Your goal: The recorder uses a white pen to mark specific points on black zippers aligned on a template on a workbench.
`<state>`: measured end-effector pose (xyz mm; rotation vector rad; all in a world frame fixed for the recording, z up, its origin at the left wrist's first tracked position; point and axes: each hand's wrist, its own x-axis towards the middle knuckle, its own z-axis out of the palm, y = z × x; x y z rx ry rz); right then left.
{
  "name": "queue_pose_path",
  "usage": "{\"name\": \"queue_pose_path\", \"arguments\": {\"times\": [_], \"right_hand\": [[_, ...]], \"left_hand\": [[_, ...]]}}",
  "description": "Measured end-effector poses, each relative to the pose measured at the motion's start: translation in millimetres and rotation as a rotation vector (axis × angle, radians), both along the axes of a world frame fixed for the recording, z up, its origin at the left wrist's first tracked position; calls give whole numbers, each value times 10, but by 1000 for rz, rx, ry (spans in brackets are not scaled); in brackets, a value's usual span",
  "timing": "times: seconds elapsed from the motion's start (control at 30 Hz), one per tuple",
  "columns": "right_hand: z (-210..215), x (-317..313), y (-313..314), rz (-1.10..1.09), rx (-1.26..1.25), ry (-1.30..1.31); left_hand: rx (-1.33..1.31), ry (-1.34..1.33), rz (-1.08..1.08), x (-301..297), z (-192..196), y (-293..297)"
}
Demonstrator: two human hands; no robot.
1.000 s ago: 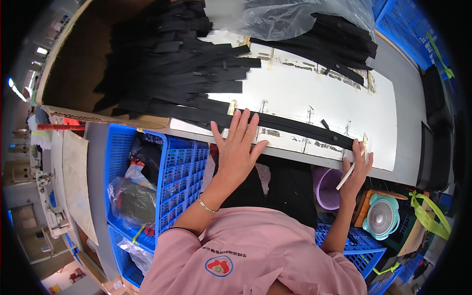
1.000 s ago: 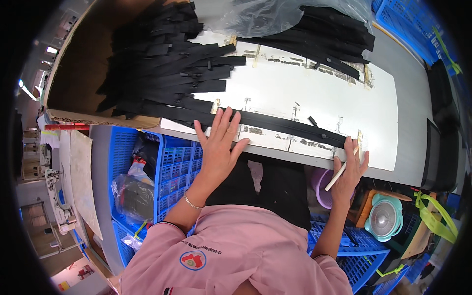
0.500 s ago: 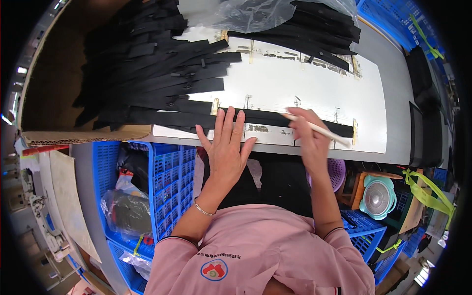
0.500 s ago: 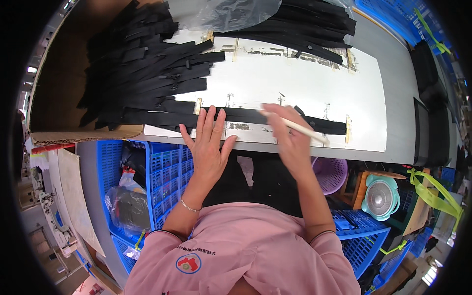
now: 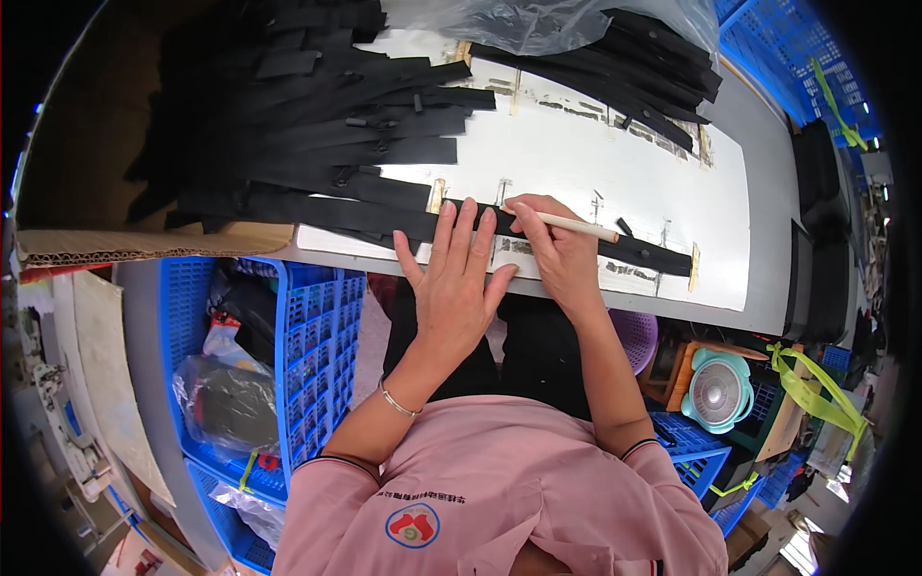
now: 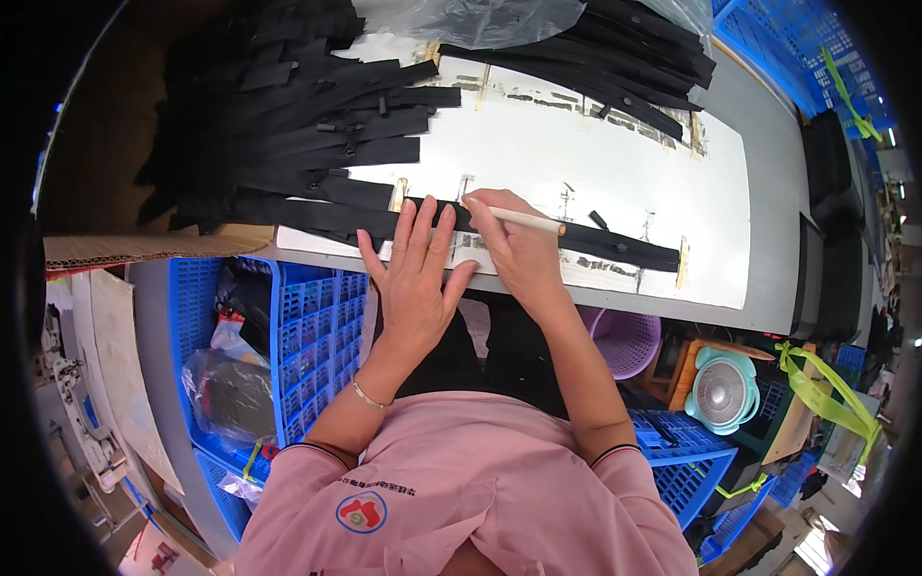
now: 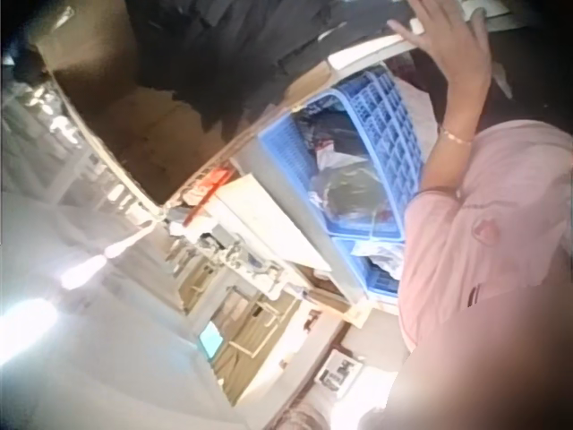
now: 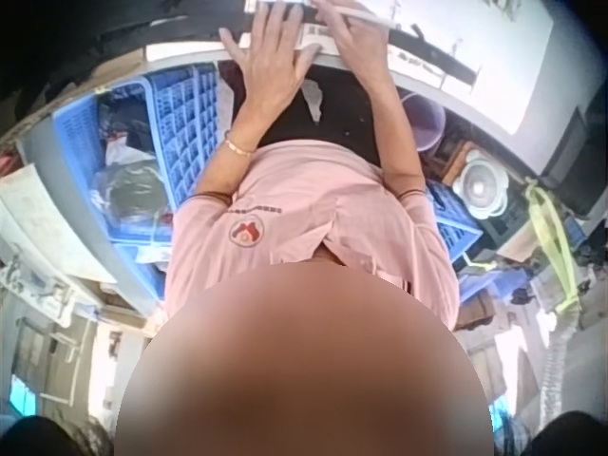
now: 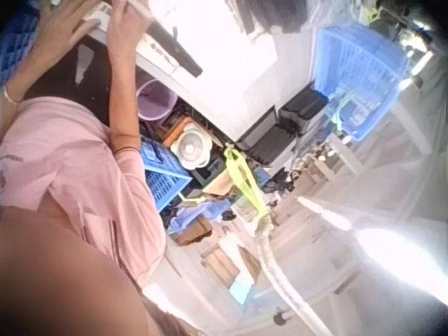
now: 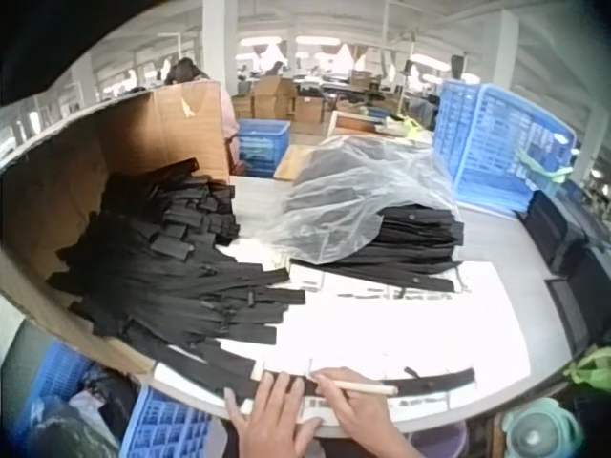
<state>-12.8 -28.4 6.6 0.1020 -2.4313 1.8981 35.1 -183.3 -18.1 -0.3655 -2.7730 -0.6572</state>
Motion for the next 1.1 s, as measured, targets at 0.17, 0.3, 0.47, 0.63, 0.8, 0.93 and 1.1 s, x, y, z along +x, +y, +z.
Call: {"name": "queue_pose_path", "arguments": {"times": [0.17,0.3,0.47,0.63,0.8,0.93,1.1], "right_hand": [[-23,-4,-13,-3,87,39],[0,20,18,-21,46,37],[-24,29,92,79,24,-27],[-90,17,82,82,83,101],[-50,36,112,99,27,78],[131,178,292,-49,-60,10],[121,252,742,-345,94,111]], "left_hand": [[-2,19,-4,2,-17,10],[-8,25,9,4,-26,8],[-6,22,5,-4,-14,19],[-21,10,7,-6,21,33],[-20,-16,-15,-11,16,40],[-33,-6,-5,-1,19,20],[-53,-19,-10,-7,19,34]]}}
